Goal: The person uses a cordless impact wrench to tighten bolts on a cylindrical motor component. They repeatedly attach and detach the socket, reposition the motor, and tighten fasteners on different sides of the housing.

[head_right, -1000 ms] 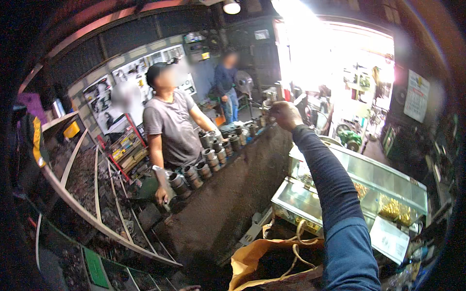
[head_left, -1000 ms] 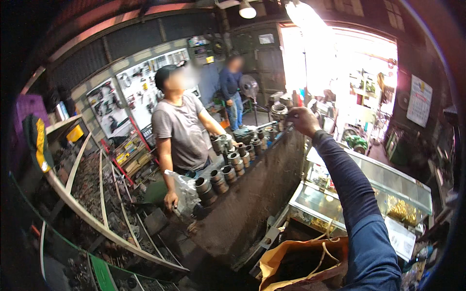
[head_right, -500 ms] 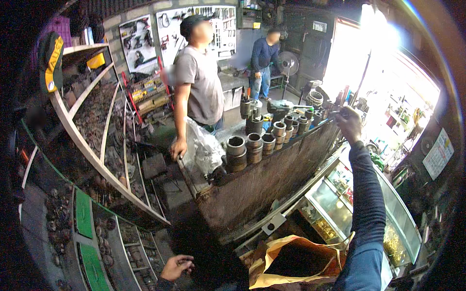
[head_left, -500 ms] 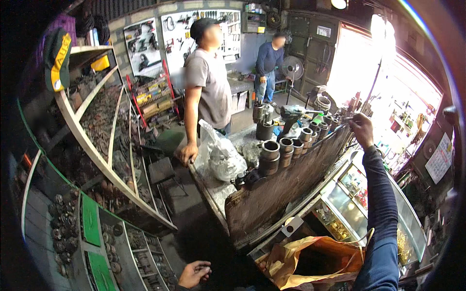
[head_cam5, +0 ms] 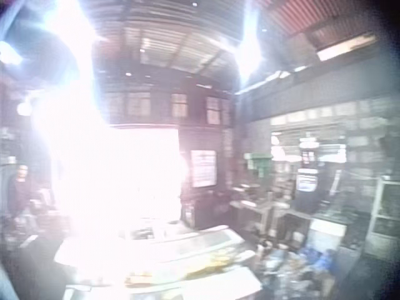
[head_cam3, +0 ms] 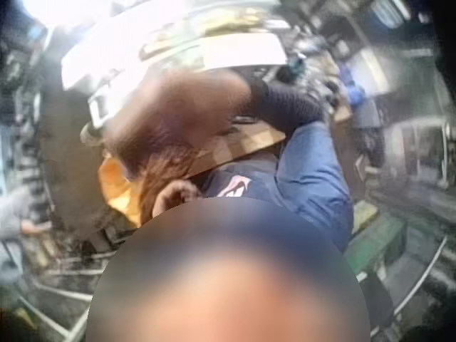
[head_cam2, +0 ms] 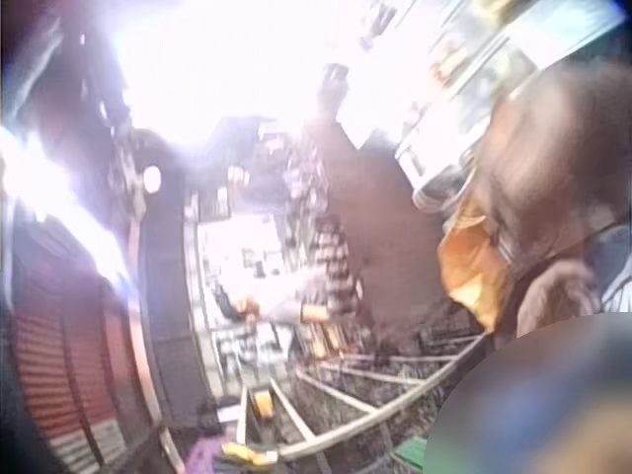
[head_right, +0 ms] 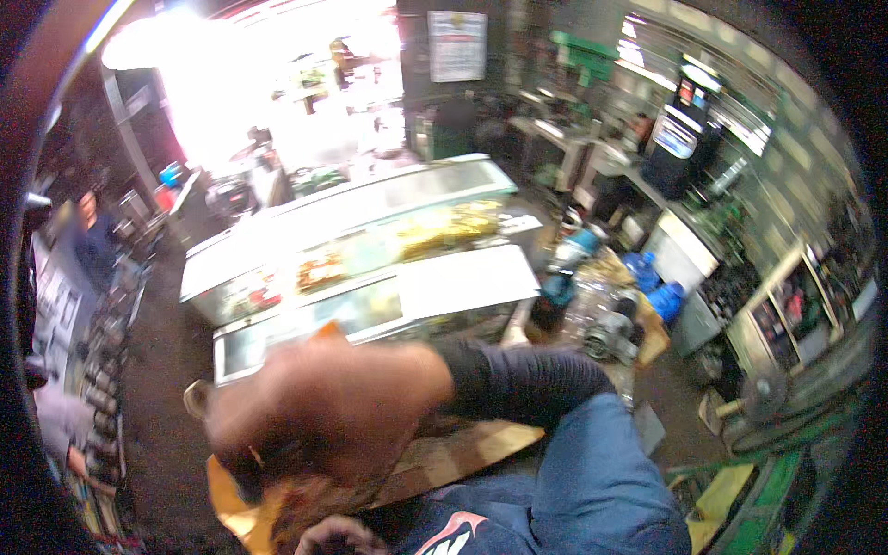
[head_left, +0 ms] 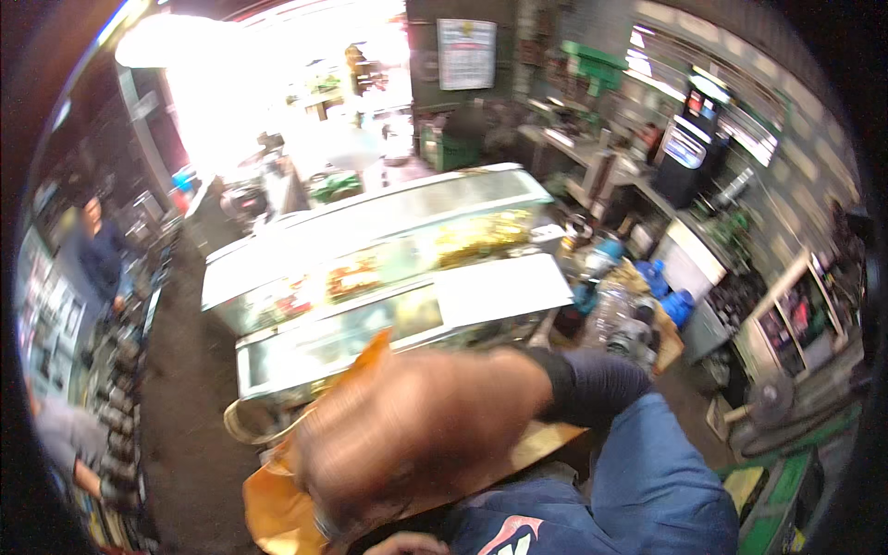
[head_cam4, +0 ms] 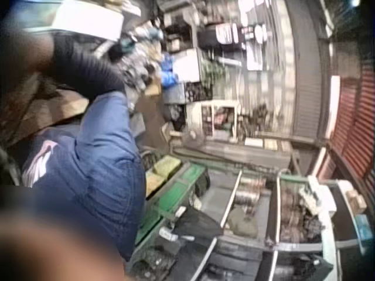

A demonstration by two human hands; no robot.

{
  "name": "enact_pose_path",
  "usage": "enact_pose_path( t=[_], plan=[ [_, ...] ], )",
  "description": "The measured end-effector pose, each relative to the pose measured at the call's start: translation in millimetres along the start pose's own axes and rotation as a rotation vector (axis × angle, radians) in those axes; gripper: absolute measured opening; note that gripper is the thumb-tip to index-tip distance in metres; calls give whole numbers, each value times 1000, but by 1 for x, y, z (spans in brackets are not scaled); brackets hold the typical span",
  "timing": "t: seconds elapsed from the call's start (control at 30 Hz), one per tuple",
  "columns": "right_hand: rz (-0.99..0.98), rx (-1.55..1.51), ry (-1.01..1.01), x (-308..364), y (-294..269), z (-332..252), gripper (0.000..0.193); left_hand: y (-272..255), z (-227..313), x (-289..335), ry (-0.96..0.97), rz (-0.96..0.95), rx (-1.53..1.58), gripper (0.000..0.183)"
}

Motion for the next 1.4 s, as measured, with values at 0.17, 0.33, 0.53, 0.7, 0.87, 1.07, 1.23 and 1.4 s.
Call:
enact_pose_path(
  t=[0.17, 0.33, 0.53, 0.7, 0.87, 1.07, 1.23, 1.4],
  plan=[
    [-32, 208, 367, 131, 9, -45, 7, 33, -79, -101, -278, 274, 354, 67],
    [619, 179, 729, 353, -73, -57, 24, 83, -153, -198, -279, 105, 142, 18],
    [1130, -29, 1279, 586, -110, 29, 41, 165, -170, -321, 497, 160, -1476, 40],
    [884, -54, 1092, 614, -133, 120, 67, 190, -185, -400, 502, 164, -1894, 44],
    [576, -173, 1163, 604, -145, 162, 81, 188, -202, -439, 295, 86, -2145, 22],
    [600, 33, 725, 539, -171, 66, 77, 237, -167, -365, 527, 42, -2050, 33],
    [437, -35, 728, 450, -166, -58, 70, 281, -104, -273, 768, -160, -2073, 30],
    [723, -584, 813, 384, -55, -113, 75, 264, -57, -171, 857, -277, -2054, 27]
  ],
)
Point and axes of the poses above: each hand's wrist, its own x-axis away from the middle knuckle, its own y-axis out of the palm, z = x × y, the point moved 5 cm from there along -x, towards the middle knuckle, and after that the axes turned 5 degrees about y, right-handed, at the moved point
